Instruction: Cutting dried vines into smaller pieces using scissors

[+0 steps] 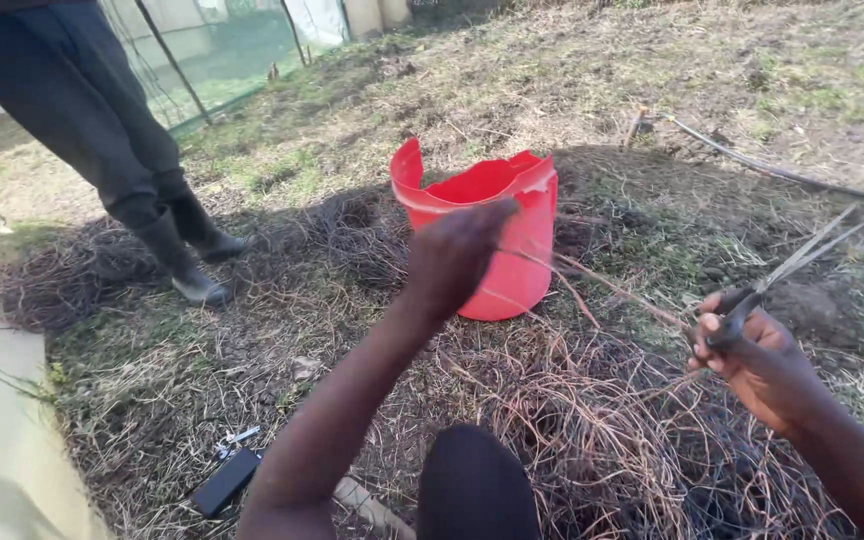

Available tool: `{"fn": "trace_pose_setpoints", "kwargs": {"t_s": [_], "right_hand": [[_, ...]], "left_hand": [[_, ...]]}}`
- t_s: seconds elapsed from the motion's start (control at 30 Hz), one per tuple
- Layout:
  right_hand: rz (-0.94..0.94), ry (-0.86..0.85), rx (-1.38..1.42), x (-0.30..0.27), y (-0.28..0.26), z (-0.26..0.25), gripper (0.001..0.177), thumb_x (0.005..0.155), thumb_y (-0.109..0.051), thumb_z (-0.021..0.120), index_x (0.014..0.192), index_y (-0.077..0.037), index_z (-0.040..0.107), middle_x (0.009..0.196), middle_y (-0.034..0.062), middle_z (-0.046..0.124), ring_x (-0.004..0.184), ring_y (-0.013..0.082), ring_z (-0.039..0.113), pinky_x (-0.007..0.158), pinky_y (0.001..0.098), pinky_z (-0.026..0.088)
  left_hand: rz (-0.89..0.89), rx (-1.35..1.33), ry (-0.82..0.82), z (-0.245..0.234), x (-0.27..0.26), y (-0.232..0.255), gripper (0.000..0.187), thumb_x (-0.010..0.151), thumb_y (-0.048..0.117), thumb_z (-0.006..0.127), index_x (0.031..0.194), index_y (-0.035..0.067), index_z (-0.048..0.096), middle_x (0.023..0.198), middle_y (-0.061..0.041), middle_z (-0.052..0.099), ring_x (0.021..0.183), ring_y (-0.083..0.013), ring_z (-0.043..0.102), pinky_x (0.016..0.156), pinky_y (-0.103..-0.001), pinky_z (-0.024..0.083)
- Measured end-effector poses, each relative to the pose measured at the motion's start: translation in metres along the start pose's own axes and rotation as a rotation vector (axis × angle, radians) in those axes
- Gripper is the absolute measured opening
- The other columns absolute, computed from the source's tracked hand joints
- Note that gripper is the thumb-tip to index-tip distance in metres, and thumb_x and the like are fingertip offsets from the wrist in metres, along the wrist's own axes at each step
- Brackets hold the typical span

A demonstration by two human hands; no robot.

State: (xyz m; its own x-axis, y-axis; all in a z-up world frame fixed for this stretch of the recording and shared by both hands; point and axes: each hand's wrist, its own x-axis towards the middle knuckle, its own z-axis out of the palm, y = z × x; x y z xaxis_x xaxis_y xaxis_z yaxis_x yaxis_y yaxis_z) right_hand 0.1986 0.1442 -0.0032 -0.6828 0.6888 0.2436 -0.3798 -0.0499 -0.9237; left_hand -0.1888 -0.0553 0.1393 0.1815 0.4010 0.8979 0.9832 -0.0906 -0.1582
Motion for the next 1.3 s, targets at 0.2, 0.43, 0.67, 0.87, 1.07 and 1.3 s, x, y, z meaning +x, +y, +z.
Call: {"fn": "trace_pose_setpoints", "kwargs": {"t_s": [0.2,0.43,0.67,0.87,1.07,1.3], "right_hand": [[0.165,0.015,0.000,0.033,0.086,-0.079,0.046,0.092,-0.018,0.080,0.132,-0.003,0.065,0.091,0.0167,0.065,0.079,0.0272,0.063,0.067,0.0368,0.055],[0.200,0.160,0.123,0.005,0.196,-0.149,0.051,0.090,-0.014,0.081,0.135,0.004,0.064,0.103,0.0212,0.067,0.082,0.0264,0.068,0.074,0.0359,0.062],[0.210,0.419,-0.271,0.008,0.122,0.010,0.050,0.089,0.000,0.085,0.133,0.007,0.062,0.102,0.0258,0.070,0.088,0.0318,0.070,0.083,0.0427,0.060],[-0.025,0.285,-0.249,0.029,0.062,0.157,0.044,0.086,-0.003,0.092,0.123,0.001,0.068,0.087,0.0151,0.078,0.075,0.0207,0.076,0.070,0.0326,0.066],[-0.176,0.259,0.008,0.038,0.055,0.166,0.038,0.091,-0.005,0.088,0.119,-0.001,0.063,0.085,0.0135,0.079,0.071,0.0174,0.078,0.062,0.0280,0.068],[-0.148,0.419,0.133,0.003,0.193,0.020,0.040,0.087,-0.001,0.090,0.120,0.000,0.066,0.088,0.0203,0.080,0.077,0.0246,0.081,0.065,0.0327,0.068]], "left_hand": [[-0.011,0.876,0.230,-0.199,0.025,-0.179,0.018,0.123,0.016,0.064,0.118,0.020,0.081,0.067,0.011,0.062,0.050,-0.0036,0.051,0.042,-0.024,0.044],[-0.263,1.242,0.264,-0.334,-0.143,-0.328,0.011,0.118,0.010,0.075,0.124,0.018,0.080,0.087,0.009,0.076,0.056,-0.0043,0.063,0.045,-0.022,0.049],[-0.906,0.858,-0.632,-0.202,-0.159,-0.202,0.036,0.121,0.028,0.055,0.115,0.011,0.087,0.094,-0.014,0.082,0.079,-0.0307,0.080,0.066,-0.045,0.065],[-0.558,-0.363,-0.517,-0.057,-0.079,0.029,0.029,0.110,0.018,0.053,0.116,0.007,0.079,0.104,-0.030,0.079,0.102,-0.0585,0.072,0.084,-0.070,0.056],[-0.509,-0.596,-0.640,0.019,-0.076,0.094,0.030,0.107,0.032,0.058,0.101,0.006,0.072,0.088,-0.026,0.076,0.094,-0.0547,0.073,0.073,-0.070,0.051],[-1.040,-0.446,0.060,-0.088,-0.026,-0.016,0.046,0.120,0.042,0.060,0.099,0.004,0.075,0.077,-0.019,0.066,0.074,-0.0303,0.056,0.075,-0.049,0.044]]}}
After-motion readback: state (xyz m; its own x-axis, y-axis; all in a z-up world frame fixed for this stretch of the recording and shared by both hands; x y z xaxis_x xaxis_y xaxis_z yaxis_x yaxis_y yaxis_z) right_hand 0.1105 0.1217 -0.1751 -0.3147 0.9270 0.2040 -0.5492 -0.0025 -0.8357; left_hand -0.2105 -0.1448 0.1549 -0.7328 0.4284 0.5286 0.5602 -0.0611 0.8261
